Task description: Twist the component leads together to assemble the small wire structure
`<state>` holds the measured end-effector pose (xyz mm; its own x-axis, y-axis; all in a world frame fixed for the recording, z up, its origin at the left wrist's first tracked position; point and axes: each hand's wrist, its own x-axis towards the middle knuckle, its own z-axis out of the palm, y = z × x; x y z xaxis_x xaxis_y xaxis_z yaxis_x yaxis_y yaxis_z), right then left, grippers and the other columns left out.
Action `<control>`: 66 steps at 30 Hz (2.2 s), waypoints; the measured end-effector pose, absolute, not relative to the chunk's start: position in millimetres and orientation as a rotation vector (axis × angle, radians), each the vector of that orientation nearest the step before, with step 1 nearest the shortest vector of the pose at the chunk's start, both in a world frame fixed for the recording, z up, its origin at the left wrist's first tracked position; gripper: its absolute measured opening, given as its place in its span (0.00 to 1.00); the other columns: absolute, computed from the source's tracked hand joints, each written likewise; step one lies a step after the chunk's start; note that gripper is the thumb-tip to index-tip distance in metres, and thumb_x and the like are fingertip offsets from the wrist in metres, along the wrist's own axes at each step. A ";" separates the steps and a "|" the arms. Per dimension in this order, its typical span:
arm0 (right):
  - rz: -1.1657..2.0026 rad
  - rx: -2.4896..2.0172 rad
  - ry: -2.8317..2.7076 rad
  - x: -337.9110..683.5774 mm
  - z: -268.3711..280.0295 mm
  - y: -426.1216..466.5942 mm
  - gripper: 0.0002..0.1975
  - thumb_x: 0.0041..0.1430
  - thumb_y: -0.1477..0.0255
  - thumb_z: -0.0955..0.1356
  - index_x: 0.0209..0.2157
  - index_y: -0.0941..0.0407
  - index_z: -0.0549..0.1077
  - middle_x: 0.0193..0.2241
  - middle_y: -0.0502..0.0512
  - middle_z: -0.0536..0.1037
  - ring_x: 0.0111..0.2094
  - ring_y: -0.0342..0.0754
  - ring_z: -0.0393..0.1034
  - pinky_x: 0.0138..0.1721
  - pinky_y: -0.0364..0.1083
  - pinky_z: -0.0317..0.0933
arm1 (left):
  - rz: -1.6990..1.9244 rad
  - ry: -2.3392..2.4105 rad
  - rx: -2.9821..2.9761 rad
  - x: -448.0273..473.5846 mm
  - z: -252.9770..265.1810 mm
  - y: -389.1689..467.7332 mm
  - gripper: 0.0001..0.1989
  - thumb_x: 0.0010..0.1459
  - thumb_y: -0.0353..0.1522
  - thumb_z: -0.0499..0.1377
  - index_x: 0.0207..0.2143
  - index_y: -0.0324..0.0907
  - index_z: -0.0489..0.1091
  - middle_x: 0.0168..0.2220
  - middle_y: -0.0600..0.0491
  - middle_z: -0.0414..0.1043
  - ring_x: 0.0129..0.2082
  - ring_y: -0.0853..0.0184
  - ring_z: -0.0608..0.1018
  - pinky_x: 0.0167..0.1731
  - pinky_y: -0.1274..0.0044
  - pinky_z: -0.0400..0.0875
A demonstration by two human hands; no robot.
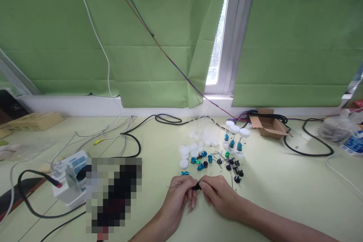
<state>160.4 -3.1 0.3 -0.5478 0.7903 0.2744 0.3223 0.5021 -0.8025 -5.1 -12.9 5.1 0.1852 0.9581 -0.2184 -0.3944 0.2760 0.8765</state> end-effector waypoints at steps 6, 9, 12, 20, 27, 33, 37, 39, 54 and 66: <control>1.019 -0.898 -2.042 161.4 0.1 -5.6 0.06 0.62 0.72 0.64 0.42 0.55 0.65 0.19 0.41 0.62 0.20 0.40 0.55 0.23 0.39 0.50 | 1.106 0.925 0.767 -5.6 4.9 -13.9 0.12 0.47 0.32 0.63 0.16 0.38 0.68 0.10 0.58 0.62 0.09 0.75 0.62 0.11 0.82 0.54; 1.027 -0.877 -2.039 161.6 -0.1 -6.6 0.05 0.62 0.72 0.64 0.40 0.55 0.64 0.19 0.41 0.62 0.20 0.40 0.55 0.23 0.39 0.50 | 1.094 0.923 0.777 -5.2 5.8 -13.6 0.12 0.47 0.33 0.63 0.16 0.38 0.68 0.10 0.57 0.63 0.09 0.75 0.62 0.10 0.82 0.53; 1.007 -0.879 -2.071 161.4 0.8 -6.1 0.02 0.64 0.73 0.62 0.38 0.55 0.65 0.18 0.42 0.62 0.20 0.40 0.55 0.24 0.40 0.50 | 1.086 0.922 0.783 -4.8 6.4 -13.2 0.13 0.47 0.33 0.63 0.15 0.38 0.67 0.10 0.57 0.63 0.09 0.75 0.62 0.10 0.82 0.53; 0.952 -0.889 -2.119 160.7 1.8 -3.5 0.18 0.70 0.69 0.55 0.24 0.55 0.62 0.17 0.45 0.65 0.21 0.40 0.60 0.29 0.40 0.55 | 1.067 0.920 0.839 -4.4 8.9 -15.0 0.15 0.48 0.32 0.62 0.13 0.39 0.65 0.10 0.58 0.60 0.09 0.75 0.61 0.11 0.81 0.53; 1.045 -0.889 -2.064 161.6 0.6 -5.2 0.03 0.66 0.71 0.61 0.40 0.55 0.65 0.19 0.41 0.62 0.20 0.40 0.54 0.23 0.39 0.49 | 1.073 0.916 0.818 -4.4 9.0 -15.0 0.13 0.47 0.32 0.62 0.14 0.38 0.66 0.10 0.58 0.61 0.09 0.75 0.61 0.11 0.81 0.53; 1.023 -0.883 -2.096 161.4 3.5 -5.3 0.07 0.67 0.72 0.59 0.35 0.55 0.66 0.18 0.43 0.64 0.20 0.40 0.57 0.25 0.39 0.51 | 1.063 0.921 0.834 -4.2 8.4 -15.8 0.15 0.47 0.33 0.62 0.13 0.39 0.65 0.10 0.58 0.60 0.09 0.75 0.61 0.11 0.81 0.53; 0.948 -0.887 -2.128 160.7 2.0 -3.9 0.19 0.70 0.68 0.56 0.24 0.55 0.62 0.18 0.45 0.65 0.21 0.40 0.60 0.28 0.40 0.55 | 1.049 0.933 0.880 -3.4 9.2 -16.3 0.16 0.47 0.34 0.62 0.12 0.39 0.63 0.10 0.58 0.60 0.10 0.75 0.61 0.12 0.81 0.53; 0.931 -0.898 -2.136 160.6 0.7 -3.5 0.22 0.71 0.67 0.54 0.22 0.55 0.61 0.17 0.46 0.65 0.21 0.41 0.60 0.28 0.40 0.55 | 1.044 0.936 0.900 -3.3 9.4 -16.1 0.17 0.48 0.33 0.62 0.11 0.39 0.63 0.10 0.58 0.60 0.10 0.75 0.61 0.12 0.81 0.53; 1.042 -0.866 -2.054 161.4 3.1 -7.0 0.03 0.62 0.74 0.63 0.39 0.55 0.64 0.19 0.41 0.62 0.20 0.40 0.55 0.23 0.39 0.48 | 1.075 0.903 0.836 -4.2 6.6 -15.8 0.14 0.48 0.32 0.62 0.14 0.38 0.66 0.10 0.57 0.61 0.09 0.75 0.61 0.11 0.82 0.54; 0.898 -0.880 -2.169 160.8 3.6 -4.6 0.17 0.69 0.68 0.56 0.25 0.55 0.63 0.19 0.47 0.65 0.21 0.41 0.59 0.26 0.40 0.54 | 1.047 0.937 0.852 -2.5 12.2 -17.8 0.16 0.46 0.35 0.64 0.12 0.39 0.65 0.10 0.58 0.61 0.10 0.75 0.61 0.12 0.81 0.54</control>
<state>160.8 -4.6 3.6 -0.5829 0.7607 0.2856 0.3361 0.5457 -0.7676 -2.5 -17.8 12.2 0.2161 0.9524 -0.2149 -0.3184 0.2768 0.9067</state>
